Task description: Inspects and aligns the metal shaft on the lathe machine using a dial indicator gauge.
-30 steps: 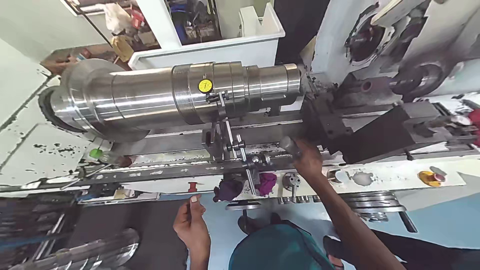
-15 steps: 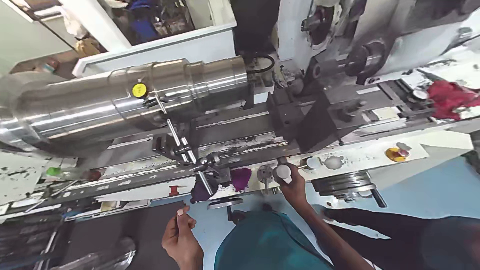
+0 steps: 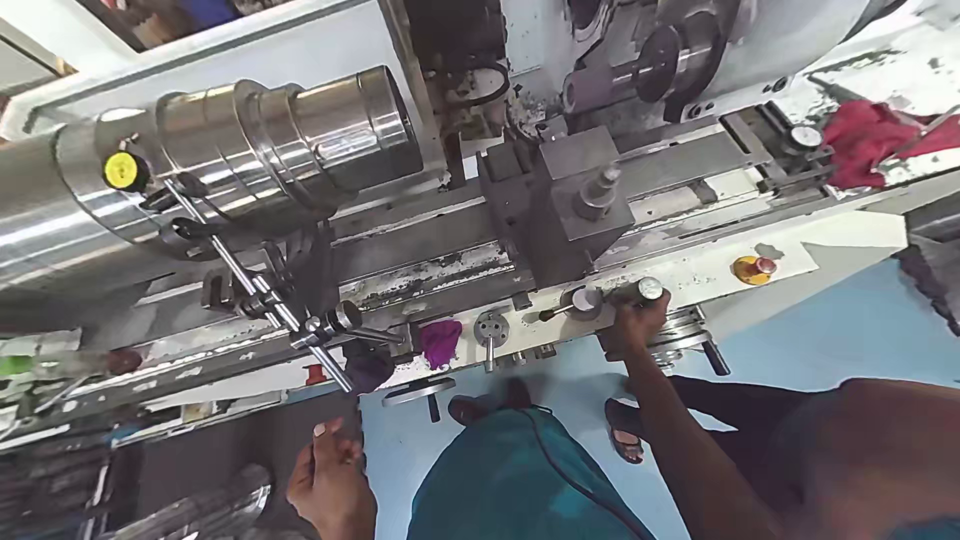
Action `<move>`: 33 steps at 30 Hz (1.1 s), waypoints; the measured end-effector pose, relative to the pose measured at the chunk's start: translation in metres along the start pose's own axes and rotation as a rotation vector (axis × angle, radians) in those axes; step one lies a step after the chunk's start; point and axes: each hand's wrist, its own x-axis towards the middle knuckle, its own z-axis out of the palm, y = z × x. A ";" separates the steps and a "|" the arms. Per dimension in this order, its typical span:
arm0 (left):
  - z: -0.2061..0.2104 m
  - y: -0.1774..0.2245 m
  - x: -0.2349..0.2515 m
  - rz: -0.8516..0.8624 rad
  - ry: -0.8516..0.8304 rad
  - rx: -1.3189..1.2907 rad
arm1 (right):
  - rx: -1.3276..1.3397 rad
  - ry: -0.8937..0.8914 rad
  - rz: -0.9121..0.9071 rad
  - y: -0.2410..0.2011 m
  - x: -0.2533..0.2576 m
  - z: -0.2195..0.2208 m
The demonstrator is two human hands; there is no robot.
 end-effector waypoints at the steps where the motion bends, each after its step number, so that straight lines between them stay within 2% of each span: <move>1: 0.000 -0.002 -0.004 -0.007 0.010 0.003 | -0.018 -0.014 0.006 -0.006 -0.001 -0.002; 4: -0.003 -0.012 -0.017 -0.033 0.026 0.032 | -0.026 -0.025 -0.035 -0.014 -0.006 -0.002; 6: -0.005 -0.018 -0.025 -0.075 0.032 0.066 | 0.008 -0.021 -0.074 -0.001 -0.001 0.001; 10: -0.007 -0.033 -0.036 -0.139 0.045 0.062 | 0.042 -0.135 -0.225 0.018 0.002 -0.002; 12: -0.008 -0.039 -0.041 -0.145 0.048 0.047 | -0.038 -0.187 -0.318 0.017 -0.013 -0.012; 13: -0.008 -0.041 -0.044 -0.144 0.053 0.035 | -0.170 -0.188 -0.191 -0.011 -0.031 -0.018; 14: -0.006 -0.043 -0.044 -0.146 0.060 0.021 | -0.215 -0.181 0.258 -0.064 -0.045 -0.016; 15: -0.008 -0.044 -0.046 -0.160 0.068 0.019 | -0.171 -0.129 -0.008 -0.024 -0.045 -0.023; 16: -0.011 -0.046 -0.049 -0.175 0.075 0.023 | -0.056 -0.090 -0.161 0.010 -0.041 -0.028; 17: -0.014 -0.047 -0.050 -0.185 0.087 0.021 | 0.035 -0.090 -0.164 0.022 -0.044 -0.033; 19: -0.017 -0.051 -0.048 -0.205 0.134 0.003 | 0.107 -0.165 -0.028 0.014 -0.070 -0.043; 21: -0.020 -0.052 -0.046 -0.197 0.192 -0.022 | 0.201 -0.423 0.022 -0.008 -0.103 -0.052; 23: -0.022 -0.047 -0.041 -0.112 0.215 -0.043 | 0.304 -0.694 0.029 -0.045 -0.137 -0.053; 26: -0.022 -0.031 -0.023 0.196 0.098 -0.115 | 0.380 -0.917 -0.180 -0.100 -0.173 -0.032; 28: -0.022 -0.011 -0.003 0.426 -0.050 -0.178 | 0.384 -0.925 -0.334 -0.141 -0.192 -0.012; 30: -0.022 0.018 0.017 0.575 -0.213 -0.243 | 0.457 -0.964 -0.468 -0.178 -0.206 0.010; 33: -0.022 0.065 0.046 0.705 -0.528 -0.379 | 0.689 -1.375 -0.573 -0.239 -0.235 0.029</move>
